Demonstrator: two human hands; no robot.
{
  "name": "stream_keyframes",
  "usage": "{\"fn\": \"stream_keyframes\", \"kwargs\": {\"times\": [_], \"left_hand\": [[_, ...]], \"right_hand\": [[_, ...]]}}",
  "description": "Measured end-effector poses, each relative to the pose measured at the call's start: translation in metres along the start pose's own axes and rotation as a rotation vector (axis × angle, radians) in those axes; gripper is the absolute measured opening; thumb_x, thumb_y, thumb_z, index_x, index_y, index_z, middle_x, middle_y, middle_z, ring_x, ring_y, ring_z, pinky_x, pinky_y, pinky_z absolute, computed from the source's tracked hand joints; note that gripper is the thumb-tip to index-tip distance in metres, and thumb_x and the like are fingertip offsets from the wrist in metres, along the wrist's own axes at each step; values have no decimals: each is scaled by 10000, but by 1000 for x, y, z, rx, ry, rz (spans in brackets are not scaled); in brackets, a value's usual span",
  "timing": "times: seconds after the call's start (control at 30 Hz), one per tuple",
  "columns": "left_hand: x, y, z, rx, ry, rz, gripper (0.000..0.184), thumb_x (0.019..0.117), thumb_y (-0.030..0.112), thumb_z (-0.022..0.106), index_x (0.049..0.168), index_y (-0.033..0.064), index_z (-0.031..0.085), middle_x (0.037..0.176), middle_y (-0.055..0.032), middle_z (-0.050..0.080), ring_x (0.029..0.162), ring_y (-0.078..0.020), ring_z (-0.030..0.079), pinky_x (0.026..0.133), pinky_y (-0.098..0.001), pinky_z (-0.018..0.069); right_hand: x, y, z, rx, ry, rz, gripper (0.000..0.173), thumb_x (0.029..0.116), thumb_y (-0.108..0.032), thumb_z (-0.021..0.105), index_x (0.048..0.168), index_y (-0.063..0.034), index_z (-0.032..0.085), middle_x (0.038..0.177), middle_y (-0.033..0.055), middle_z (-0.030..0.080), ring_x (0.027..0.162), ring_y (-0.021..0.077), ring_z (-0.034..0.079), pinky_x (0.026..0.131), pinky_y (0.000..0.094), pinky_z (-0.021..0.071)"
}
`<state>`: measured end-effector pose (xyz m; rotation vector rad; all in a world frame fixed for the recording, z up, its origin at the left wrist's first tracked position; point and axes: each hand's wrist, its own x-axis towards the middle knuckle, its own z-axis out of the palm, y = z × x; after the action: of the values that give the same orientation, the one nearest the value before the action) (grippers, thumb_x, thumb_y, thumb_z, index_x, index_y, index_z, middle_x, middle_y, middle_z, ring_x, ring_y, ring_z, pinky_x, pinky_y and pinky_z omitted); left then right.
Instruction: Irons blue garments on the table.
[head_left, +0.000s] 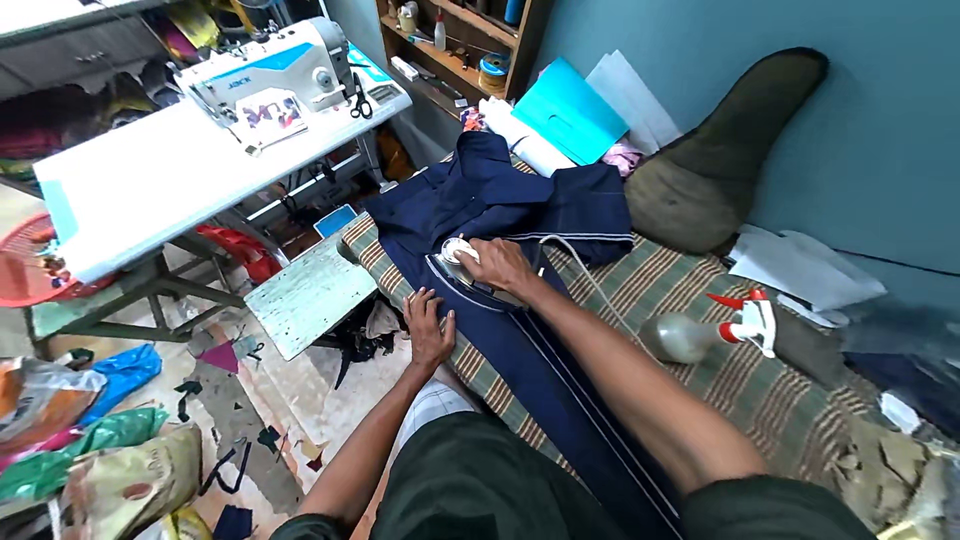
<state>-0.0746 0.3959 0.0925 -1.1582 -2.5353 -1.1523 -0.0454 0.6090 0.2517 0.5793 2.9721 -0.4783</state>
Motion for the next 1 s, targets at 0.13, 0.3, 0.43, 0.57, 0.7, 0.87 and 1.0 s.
{"fn": "stream_keyframes", "kwargs": {"times": [0.13,0.3,0.43,0.57,0.7,0.87,1.0], "left_hand": [[7,16,-21,-277,22,-227,510,1049,340,427,1399,-21,513,1408,-207,564,1363,-333,504,1192,-532,349],[30,44,-75,-529,177,-360,564,1078,339,269,1522,-1,350,1526,-175,464,1415,-244,457,1186,-440,384],[50,51,-102,-687,302,-387,609,1081,387,195,1539,-7,279,1547,-171,419,1418,-203,444,1182,-388,378],[73,57,-113,-757,277,-344,639,1080,463,133,1581,75,216,1617,-81,362,1438,-137,430,1178,-337,382],[108,58,-99,-908,189,-300,679,1086,511,93,1562,60,269,1561,-103,459,1411,-191,485,1169,-403,409],[137,75,-46,-762,-134,-244,609,1108,349,143,1466,-58,419,1346,-212,634,1213,-247,656,1073,-428,520],[126,86,21,-324,-443,210,388,1091,251,418,1251,10,676,1203,-159,712,1147,-275,684,1030,-502,532]], "right_hand": [[8,-28,4,90,-29,16,660,1006,-671,386,970,-80,677,840,163,692,844,365,705,706,580,539],[-10,-64,16,174,-19,125,642,1009,-655,392,1022,-81,678,894,163,705,894,359,710,740,582,552],[-19,-78,22,183,-27,192,674,999,-687,367,1019,-93,683,888,151,712,888,348,715,732,572,551],[-47,-91,26,322,-81,231,636,1014,-654,406,1097,-84,677,949,168,715,930,361,711,757,589,552],[-106,-90,29,320,-171,213,605,1008,-650,432,1100,-108,684,925,146,715,921,342,707,783,569,544],[-179,-49,10,282,-19,343,615,993,-687,439,1025,-128,690,797,113,688,800,322,704,702,555,552],[-242,20,4,429,72,476,541,1015,-605,501,965,-99,687,785,115,662,740,302,677,654,554,555]]}}
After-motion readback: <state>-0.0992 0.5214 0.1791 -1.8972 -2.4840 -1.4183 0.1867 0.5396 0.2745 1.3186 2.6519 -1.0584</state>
